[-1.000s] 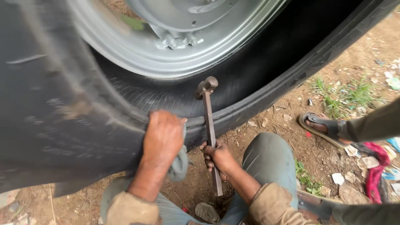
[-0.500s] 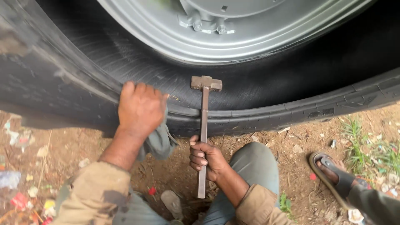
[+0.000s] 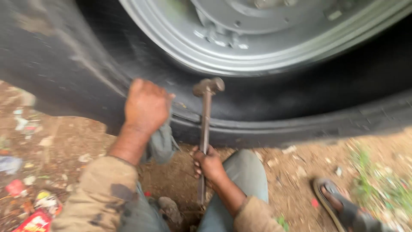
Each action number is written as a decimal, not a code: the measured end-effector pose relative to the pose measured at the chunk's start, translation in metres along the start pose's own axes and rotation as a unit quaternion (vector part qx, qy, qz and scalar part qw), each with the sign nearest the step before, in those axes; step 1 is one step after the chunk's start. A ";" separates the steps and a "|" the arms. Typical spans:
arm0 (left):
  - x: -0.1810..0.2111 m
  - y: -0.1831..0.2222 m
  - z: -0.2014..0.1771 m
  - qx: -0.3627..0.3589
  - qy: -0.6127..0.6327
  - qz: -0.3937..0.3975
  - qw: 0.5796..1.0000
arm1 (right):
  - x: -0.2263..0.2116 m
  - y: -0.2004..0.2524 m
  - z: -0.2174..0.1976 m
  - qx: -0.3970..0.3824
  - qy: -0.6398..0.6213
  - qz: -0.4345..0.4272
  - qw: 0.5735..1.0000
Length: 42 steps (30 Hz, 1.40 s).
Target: The person wipes the inner rim of a large tire with a cloth, then uses a hammer and a metal bar to strike the tire bead. After hammering around the circumference, the person pulls the tire bead away from the rim by hand and tucks a cloth inside.
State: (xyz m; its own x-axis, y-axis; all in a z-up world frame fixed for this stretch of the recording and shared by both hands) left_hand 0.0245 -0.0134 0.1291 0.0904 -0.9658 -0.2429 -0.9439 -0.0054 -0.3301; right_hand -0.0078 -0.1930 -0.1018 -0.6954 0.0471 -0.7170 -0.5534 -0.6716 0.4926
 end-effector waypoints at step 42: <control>0.045 0.034 0.035 -0.142 0.373 -0.077 0.914 | -0.059 -0.037 -0.062 0.169 0.232 -0.051 0.957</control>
State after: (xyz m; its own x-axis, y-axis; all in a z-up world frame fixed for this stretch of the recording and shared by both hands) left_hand 0.0072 -0.0477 0.0750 0.0882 -0.8549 0.5113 -0.9920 -0.1217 -0.0324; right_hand 0.0828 -0.2168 -0.1083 -0.3954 -0.2863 -0.8727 -0.7782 -0.4004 0.4839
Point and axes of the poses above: each hand's wrist, its own y-axis away from the middle knuckle, its own z-axis out of the palm, x = y × z, the point moved 10 cm from there along -y, towards the middle knuckle, and after that the axes turned 11 degrees about -x, right-handed, at the moved point
